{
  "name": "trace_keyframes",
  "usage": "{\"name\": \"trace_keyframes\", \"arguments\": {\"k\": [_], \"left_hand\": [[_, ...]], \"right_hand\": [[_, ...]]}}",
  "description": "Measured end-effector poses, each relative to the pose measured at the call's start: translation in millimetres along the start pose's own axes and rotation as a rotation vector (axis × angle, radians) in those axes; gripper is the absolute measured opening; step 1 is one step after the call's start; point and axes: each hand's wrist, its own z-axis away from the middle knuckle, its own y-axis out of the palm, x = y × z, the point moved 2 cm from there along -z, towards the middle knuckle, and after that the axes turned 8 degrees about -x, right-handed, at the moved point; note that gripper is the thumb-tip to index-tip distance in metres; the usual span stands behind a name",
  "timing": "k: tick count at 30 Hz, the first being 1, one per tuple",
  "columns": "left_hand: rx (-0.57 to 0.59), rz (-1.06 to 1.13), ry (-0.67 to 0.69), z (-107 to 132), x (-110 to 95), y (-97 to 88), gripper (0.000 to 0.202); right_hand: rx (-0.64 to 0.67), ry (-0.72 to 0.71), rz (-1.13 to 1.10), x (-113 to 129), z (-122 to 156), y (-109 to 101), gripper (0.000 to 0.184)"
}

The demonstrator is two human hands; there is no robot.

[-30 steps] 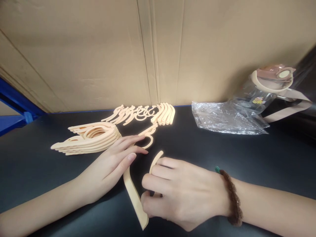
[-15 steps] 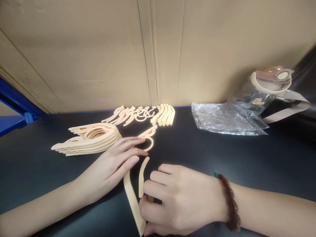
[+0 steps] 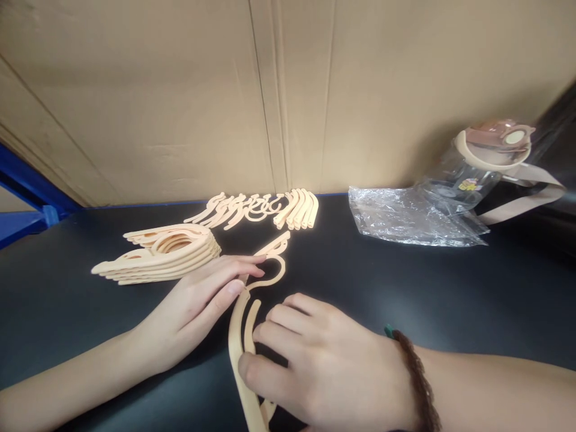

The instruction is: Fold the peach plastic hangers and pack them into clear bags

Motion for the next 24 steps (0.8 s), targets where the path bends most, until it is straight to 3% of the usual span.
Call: {"name": "trace_keyframes", "arguments": {"k": [5, 10, 14, 24], "left_hand": [[0.02, 0.064, -0.029, -2.2, -0.8, -0.9, 0.029], [-0.018, 0.058, -0.081, -4.1, -0.1, -1.8, 0.027], [-0.005, 0.05, -0.101, -4.6, 0.5, -1.3, 0.027], [0.004, 0.211, -0.077, -6.5, 3.4, 0.4, 0.029]], "right_hand": [[-0.004, -0.098, -0.018, 2.7, -4.0, -3.0, 0.024], [0.077, -0.147, -0.088, 0.3, -5.2, -6.6, 0.021], [0.089, -0.152, -0.091, -5.8, -3.3, -8.4, 0.031], [-0.057, 0.042, -0.001, -40.5, -1.6, -11.5, 0.034]]}}
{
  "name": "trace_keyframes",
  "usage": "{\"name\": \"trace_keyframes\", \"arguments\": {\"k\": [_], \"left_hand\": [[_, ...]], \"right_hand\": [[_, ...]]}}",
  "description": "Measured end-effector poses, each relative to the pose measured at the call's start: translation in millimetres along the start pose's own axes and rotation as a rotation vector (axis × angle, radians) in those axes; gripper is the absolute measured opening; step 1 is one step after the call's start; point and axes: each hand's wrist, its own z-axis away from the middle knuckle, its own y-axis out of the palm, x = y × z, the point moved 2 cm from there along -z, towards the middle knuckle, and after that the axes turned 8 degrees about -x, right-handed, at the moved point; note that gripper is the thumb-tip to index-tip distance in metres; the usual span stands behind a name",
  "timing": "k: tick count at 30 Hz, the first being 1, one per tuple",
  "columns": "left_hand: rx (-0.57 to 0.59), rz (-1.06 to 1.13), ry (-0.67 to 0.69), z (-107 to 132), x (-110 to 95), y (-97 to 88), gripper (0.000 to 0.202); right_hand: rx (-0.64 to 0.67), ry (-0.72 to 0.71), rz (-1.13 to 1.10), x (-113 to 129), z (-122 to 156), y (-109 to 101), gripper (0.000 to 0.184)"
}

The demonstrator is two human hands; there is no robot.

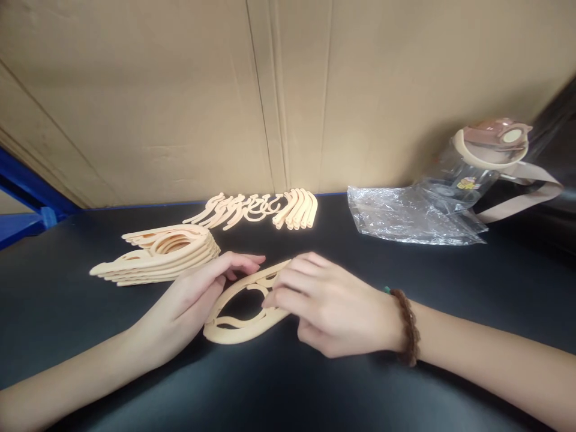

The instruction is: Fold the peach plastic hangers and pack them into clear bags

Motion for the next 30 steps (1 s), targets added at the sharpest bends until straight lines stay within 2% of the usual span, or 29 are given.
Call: {"name": "trace_keyframes", "arguments": {"k": [3, 7, 13, 18, 22, 24, 27, 30], "left_hand": [[0.002, -0.018, 0.035, -4.0, 0.6, 0.7, 0.028], [0.027, -0.087, 0.12, -5.1, 3.1, -0.2, 0.041], [0.087, -0.185, 0.118, 1.9, 1.7, 0.0, 0.043], [0.154, -0.189, 0.156, 4.6, -5.0, 1.5, 0.052], [0.177, -0.165, 0.193, 4.4, -5.8, 2.4, 0.055], [0.194, -0.172, 0.203, 4.4, -5.2, 3.2, 0.057], [0.217, -0.201, 0.184, 5.1, -3.0, 4.6, 0.063], [0.214, -0.216, 0.136, 6.4, 1.3, 5.4, 0.067]], "right_hand": [[-0.011, 0.089, 0.028, -9.7, 0.5, -1.6, 0.036], [-0.05, 0.164, 0.082, -18.9, 0.9, -2.4, 0.035], [-0.124, 0.292, 0.127, -27.8, 2.7, -0.1, 0.023], [-0.213, 0.309, 0.106, -26.0, 2.3, -2.1, 0.014], [-0.186, 0.31, 0.031, -22.4, 1.7, -5.3, 0.01], [-0.111, 0.294, -0.044, -21.1, 2.3, -4.8, 0.017], [0.031, 0.204, -0.122, -19.2, 3.6, -1.9, 0.045], [0.063, 0.212, -0.119, -20.4, 4.3, -0.2, 0.058]]}}
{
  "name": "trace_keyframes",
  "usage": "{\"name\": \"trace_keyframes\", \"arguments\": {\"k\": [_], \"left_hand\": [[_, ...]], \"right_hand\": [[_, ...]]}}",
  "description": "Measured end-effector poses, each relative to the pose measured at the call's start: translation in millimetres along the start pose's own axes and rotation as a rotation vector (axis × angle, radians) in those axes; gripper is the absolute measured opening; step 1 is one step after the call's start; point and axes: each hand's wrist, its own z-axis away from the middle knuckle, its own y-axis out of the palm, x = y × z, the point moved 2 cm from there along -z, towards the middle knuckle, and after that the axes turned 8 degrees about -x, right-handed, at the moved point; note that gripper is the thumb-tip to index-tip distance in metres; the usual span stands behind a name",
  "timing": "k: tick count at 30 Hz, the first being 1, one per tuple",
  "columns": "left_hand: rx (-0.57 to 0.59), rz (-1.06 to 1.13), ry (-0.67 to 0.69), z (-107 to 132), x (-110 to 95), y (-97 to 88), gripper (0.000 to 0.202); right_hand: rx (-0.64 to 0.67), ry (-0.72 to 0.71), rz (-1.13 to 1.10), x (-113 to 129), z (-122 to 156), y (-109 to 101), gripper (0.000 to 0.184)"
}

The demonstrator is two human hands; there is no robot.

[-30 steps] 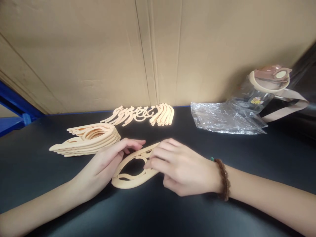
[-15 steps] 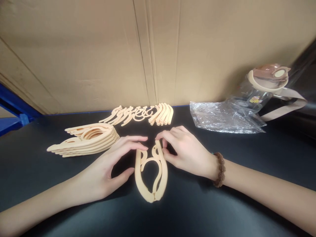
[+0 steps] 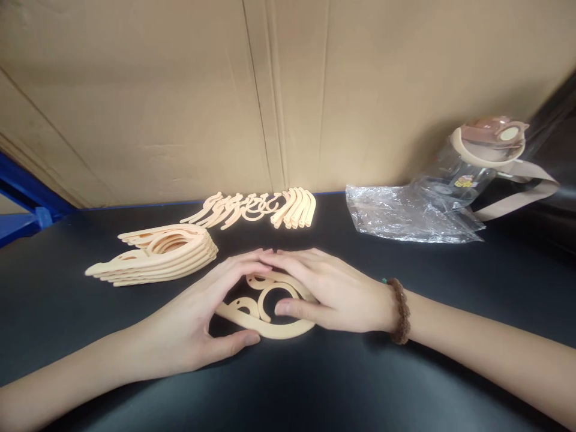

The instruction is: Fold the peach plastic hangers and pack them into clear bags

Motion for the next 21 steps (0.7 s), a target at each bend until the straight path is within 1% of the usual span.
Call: {"name": "trace_keyframes", "arguments": {"k": [2, 5, 8, 12, 14, 17, 21], "left_hand": [[0.008, -0.023, -0.013, 1.6, 2.7, 1.4, 0.07], [0.034, -0.08, 0.017, 3.8, 4.5, 3.3, 0.076], [0.029, -0.121, 0.039, 3.9, 2.9, 3.9, 0.072], [-0.033, -0.168, 0.088, 1.8, -3.5, 2.9, 0.069], [-0.098, -0.212, 0.118, 1.2, -6.1, 1.7, 0.069], [-0.213, -0.282, 0.147, 2.2, -6.9, -0.7, 0.065], [-0.278, -0.323, 0.154, 3.8, -6.2, -2.8, 0.06]], "right_hand": [[-0.05, 0.084, 0.009, -2.4, -0.3, -0.6, 0.053], [-0.134, 0.184, 0.005, -5.1, -0.1, -2.1, 0.043], [-0.174, 0.207, -0.002, -6.1, 0.1, -2.8, 0.035], [-0.226, 0.27, -0.032, -8.3, -0.9, -4.5, 0.031], [-0.214, 0.336, -0.105, -9.8, -1.8, -5.6, 0.03], [-0.143, 0.417, -0.267, -10.8, -3.2, -6.4, 0.028], [-0.119, 0.465, -0.474, -9.6, -4.9, -7.0, 0.035]]}}
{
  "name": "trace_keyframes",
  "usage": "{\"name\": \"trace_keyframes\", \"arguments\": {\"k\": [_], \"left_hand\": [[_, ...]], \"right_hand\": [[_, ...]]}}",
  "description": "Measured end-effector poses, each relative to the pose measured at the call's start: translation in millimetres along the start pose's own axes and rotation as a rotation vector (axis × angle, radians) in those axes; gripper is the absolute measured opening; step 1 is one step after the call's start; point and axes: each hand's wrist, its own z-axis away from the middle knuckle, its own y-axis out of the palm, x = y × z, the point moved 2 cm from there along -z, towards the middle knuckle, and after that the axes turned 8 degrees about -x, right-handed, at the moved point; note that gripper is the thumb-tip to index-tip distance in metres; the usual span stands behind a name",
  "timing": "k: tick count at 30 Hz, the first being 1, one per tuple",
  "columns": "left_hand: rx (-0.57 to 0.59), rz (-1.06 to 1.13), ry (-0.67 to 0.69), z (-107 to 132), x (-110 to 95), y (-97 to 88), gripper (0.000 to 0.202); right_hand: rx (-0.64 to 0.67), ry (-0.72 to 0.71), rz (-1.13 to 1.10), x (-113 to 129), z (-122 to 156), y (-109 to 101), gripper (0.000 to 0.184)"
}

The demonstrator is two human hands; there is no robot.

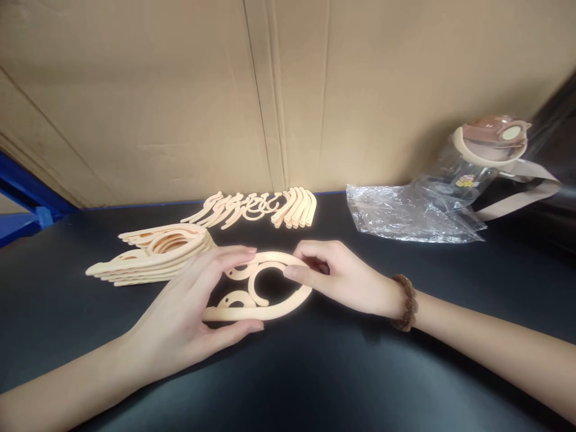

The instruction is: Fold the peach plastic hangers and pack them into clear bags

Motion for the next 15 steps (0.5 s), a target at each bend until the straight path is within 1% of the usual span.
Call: {"name": "trace_keyframes", "arguments": {"k": [4, 6, 11, 15], "left_hand": [[-0.018, -0.067, 0.038, -1.8, -1.5, -1.1, 0.057], [-0.013, -0.089, 0.043, -2.6, -1.6, -0.7, 0.057], [-0.009, -0.066, -0.002, -1.6, 0.8, 0.9, 0.058], [0.0, -0.067, -0.001, -2.0, 1.0, 1.7, 0.058]], "right_hand": [[0.06, 0.108, -0.214, 2.3, 0.0, 1.4, 0.035], [0.071, 0.148, -0.265, 3.2, -0.1, 1.2, 0.033], [0.06, 0.184, -0.283, 2.0, -0.9, 0.4, 0.03], [0.056, 0.203, -0.279, 0.2, -0.8, -0.2, 0.03]]}}
